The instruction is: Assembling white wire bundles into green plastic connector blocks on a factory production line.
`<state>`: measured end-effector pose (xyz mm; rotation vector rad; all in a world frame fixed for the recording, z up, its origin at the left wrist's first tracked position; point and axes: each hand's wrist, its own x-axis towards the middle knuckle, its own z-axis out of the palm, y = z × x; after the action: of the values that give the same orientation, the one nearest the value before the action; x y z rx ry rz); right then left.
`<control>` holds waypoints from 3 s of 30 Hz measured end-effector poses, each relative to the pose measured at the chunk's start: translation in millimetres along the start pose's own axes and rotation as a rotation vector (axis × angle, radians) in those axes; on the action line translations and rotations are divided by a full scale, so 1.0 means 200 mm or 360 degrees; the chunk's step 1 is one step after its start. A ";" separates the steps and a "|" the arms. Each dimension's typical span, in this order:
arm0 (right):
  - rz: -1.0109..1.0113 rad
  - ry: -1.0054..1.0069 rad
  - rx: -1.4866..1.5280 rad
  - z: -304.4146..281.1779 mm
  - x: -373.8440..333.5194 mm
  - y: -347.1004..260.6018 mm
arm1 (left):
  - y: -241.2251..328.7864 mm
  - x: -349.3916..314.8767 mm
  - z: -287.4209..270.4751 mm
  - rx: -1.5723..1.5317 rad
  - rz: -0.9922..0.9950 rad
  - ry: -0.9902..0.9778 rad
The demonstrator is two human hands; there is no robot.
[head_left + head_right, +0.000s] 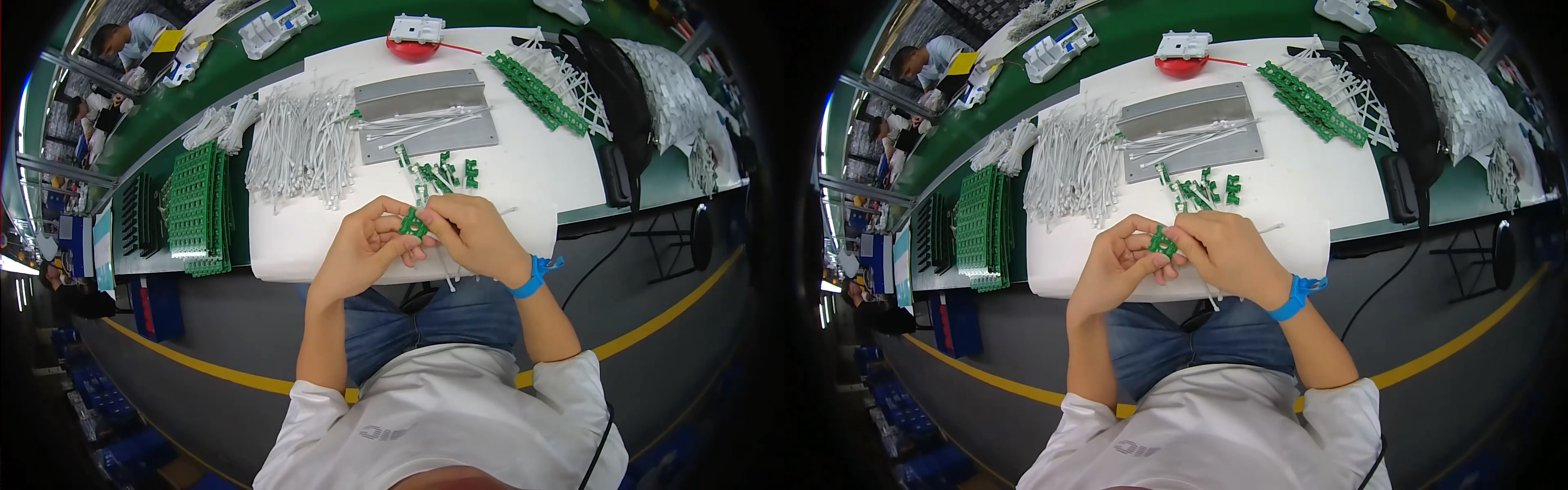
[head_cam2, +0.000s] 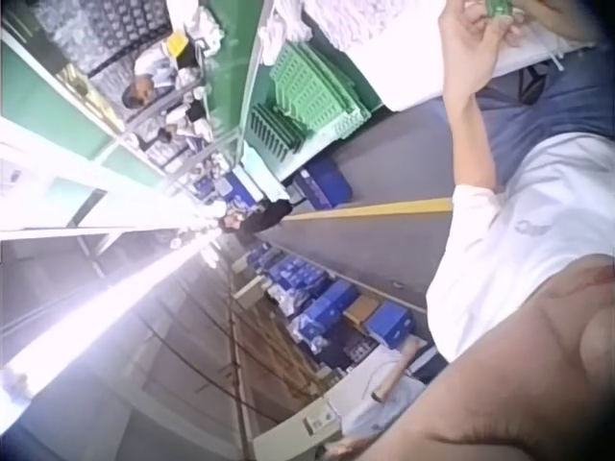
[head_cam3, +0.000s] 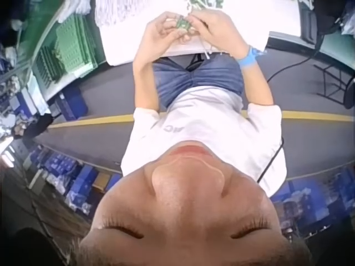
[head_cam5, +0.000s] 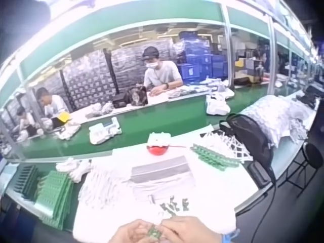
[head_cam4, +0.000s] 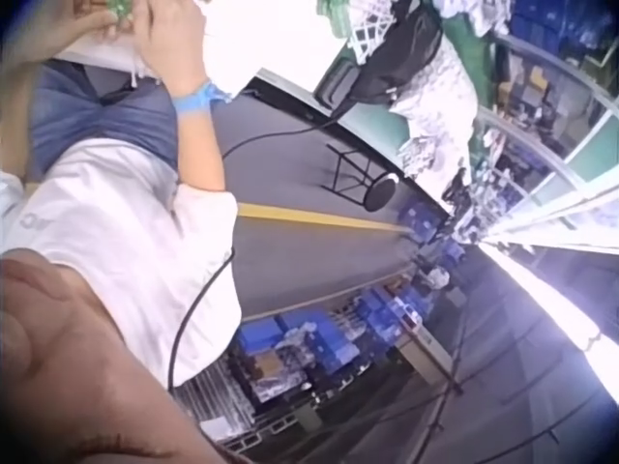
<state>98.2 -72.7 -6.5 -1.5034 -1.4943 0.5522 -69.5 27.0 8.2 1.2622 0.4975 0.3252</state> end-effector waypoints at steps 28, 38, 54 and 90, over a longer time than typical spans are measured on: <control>0.0587 -0.0042 0.0946 -0.06 0.01 0.05 | 0.03 0.15 -0.05 0.0068 -0.0099 -0.0294; 0.0469 0.0713 -0.0559 -0.13 -0.01 0.09 | 0.08 0.18 0.00 0.0979 0.0174 0.0499; 0.0599 0.0398 -0.0197 -0.01 -0.10 -0.04 | -0.05 0.25 0.08 0.0766 0.0178 0.0777; -0.0122 0.1029 -0.0867 -0.09 -0.21 -0.24 | 0.03 0.24 0.35 -0.0032 0.0508 0.0071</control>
<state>81.8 -124.2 30.1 -1.7886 -1.2117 -0.4056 8.9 -5.6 21.1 1.3171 0.3284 0.6265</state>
